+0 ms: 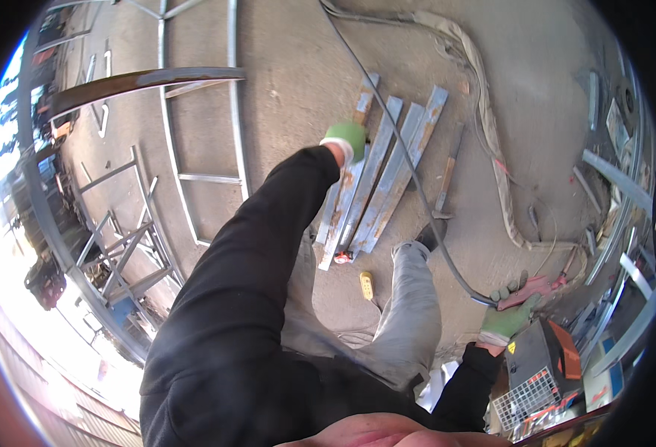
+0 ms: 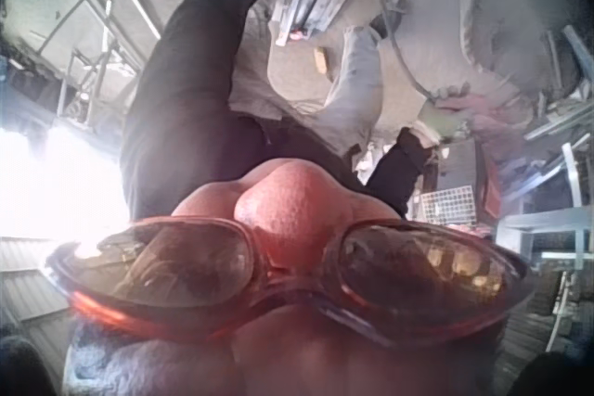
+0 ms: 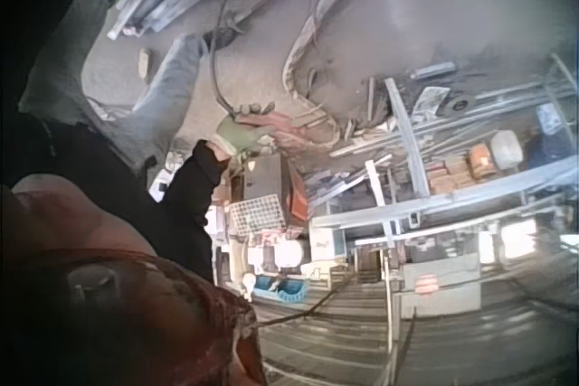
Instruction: The person welds a metal frame using a handheld welding torch. They position a rusty metal bar onto the frame, then weld it in place, producing bright sparks. The person repeats this process on another section of the frame.
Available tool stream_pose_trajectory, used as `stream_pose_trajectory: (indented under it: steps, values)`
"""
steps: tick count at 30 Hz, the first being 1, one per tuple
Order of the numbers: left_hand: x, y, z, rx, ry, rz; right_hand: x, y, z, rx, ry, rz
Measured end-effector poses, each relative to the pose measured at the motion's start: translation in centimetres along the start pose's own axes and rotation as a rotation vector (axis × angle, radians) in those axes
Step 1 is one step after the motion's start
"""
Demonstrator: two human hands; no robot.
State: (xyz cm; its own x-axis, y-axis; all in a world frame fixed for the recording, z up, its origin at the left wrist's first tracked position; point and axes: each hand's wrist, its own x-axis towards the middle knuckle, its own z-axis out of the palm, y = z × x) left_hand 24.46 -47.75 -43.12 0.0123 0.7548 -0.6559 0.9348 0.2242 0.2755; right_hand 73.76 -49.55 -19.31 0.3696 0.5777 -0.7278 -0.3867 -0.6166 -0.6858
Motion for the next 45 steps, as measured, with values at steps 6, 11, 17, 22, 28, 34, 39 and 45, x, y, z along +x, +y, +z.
stream_pose_trajectory:
  steps: [6,11,17,22,28,34,39,45]
  values:
    - [-18.7,-0.8,-10.0,-0.194,0.080,0.108,-4.5,-2.7,1.6,-0.123,0.117,0.014]
    - [-34.7,-2.1,-16.0,-0.314,0.372,0.041,-8.0,-5.5,4.8,-0.062,-0.189,0.033]
    - [-52.0,-1.9,-17.8,-0.494,0.592,-0.236,-11.8,-8.7,11.0,-0.233,-0.306,-0.067]
    - [-61.7,-5.4,-16.3,-0.664,0.899,-0.455,-15.7,-9.0,15.3,-0.476,-0.602,-0.071]
    - [-69.8,-15.1,-17.5,-0.742,1.254,-0.504,-26.5,-5.4,25.6,-1.005,-0.690,-0.344]
    - [-78.8,-22.8,-20.3,-0.675,1.408,-0.638,-35.0,-3.6,37.2,-1.047,-0.667,-0.683]
    - [-84.7,-27.3,-19.6,-0.524,1.527,-0.778,-42.7,-8.3,48.5,-0.805,-0.742,-0.896]
    - [-88.4,-34.9,-19.0,-0.490,1.475,-1.013,-50.9,-11.5,57.9,-0.561,-0.831,-1.010]
